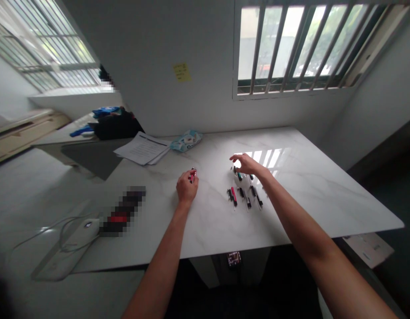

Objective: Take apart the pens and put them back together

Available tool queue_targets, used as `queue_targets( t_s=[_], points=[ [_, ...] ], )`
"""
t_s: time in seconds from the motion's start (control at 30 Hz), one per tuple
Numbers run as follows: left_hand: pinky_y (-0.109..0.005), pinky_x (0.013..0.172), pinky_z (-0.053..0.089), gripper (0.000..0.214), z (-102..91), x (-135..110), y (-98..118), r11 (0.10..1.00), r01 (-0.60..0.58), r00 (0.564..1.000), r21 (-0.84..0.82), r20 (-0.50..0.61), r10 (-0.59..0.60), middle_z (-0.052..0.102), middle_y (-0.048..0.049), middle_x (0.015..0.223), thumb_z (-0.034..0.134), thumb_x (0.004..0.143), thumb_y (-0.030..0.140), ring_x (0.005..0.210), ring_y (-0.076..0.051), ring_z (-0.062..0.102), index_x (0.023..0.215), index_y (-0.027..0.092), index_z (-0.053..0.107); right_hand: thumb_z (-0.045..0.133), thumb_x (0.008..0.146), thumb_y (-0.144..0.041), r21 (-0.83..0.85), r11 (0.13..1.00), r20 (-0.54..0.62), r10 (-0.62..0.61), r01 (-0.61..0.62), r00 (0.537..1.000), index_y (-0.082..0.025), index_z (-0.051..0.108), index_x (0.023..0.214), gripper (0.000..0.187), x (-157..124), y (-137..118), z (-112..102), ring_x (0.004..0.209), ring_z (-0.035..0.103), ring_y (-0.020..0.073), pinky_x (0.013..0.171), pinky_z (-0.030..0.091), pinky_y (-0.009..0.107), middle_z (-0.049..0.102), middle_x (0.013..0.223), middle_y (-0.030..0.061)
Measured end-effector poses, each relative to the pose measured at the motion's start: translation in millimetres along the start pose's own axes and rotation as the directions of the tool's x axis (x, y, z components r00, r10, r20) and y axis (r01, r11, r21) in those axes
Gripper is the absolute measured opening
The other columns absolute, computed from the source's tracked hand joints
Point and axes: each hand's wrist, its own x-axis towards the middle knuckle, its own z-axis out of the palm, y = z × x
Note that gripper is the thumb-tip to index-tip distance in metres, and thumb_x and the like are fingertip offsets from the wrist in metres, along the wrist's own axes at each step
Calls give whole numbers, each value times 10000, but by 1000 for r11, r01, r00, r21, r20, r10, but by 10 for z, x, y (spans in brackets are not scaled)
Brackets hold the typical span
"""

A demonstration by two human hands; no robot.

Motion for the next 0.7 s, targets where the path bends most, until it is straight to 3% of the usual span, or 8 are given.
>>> queue_targets(
  t_s=[0.1, 0.23, 0.47, 0.7],
  points=[
    [-402, 987, 508, 275, 12, -18, 21, 1000, -13, 1000, -16, 12, 13, 759, -99, 1089, 596, 869, 143, 1014, -267, 686, 1082, 224, 751, 754, 716, -41, 4, 1000, 71, 2, -2, 997, -205, 707, 1308, 616, -65, 120, 4, 728, 610, 149, 784, 474, 279, 762, 1194, 74],
    [-405, 989, 509, 272, 18, -26, 42, 1000, -15, 1000, -20, 19, 16, 759, -95, 1071, 604, 861, 135, 1004, -265, 684, 1071, 218, 755, 780, 711, -72, -18, 1000, 57, -24, 25, 998, -220, 720, 1296, 607, -114, 146, 43, 928, 648, 201, 862, 481, 294, 745, 1224, 82],
    [-382, 997, 505, 265, 22, -24, 65, 999, -15, 999, 28, 41, 13, 757, -89, 1084, 583, 888, 142, 1020, -252, 677, 1078, 201, 757, 815, 767, -238, -97, 993, 69, -63, 70, 996, -239, 805, 1036, 269, -120, 129, 45, 986, 645, 247, 889, 484, 342, 767, 1056, 53],
    [-395, 983, 502, 259, 36, -30, 36, 999, -37, 999, 16, 19, 37, 757, -92, 1066, 584, 886, 144, 1013, -265, 675, 1065, 204, 762, 726, 809, -153, -79, 996, 84, -37, 44, 996, -234, 823, 904, 158, -115, 173, 150, 837, 704, 196, 811, 491, 282, 802, 895, 8]
  ],
)
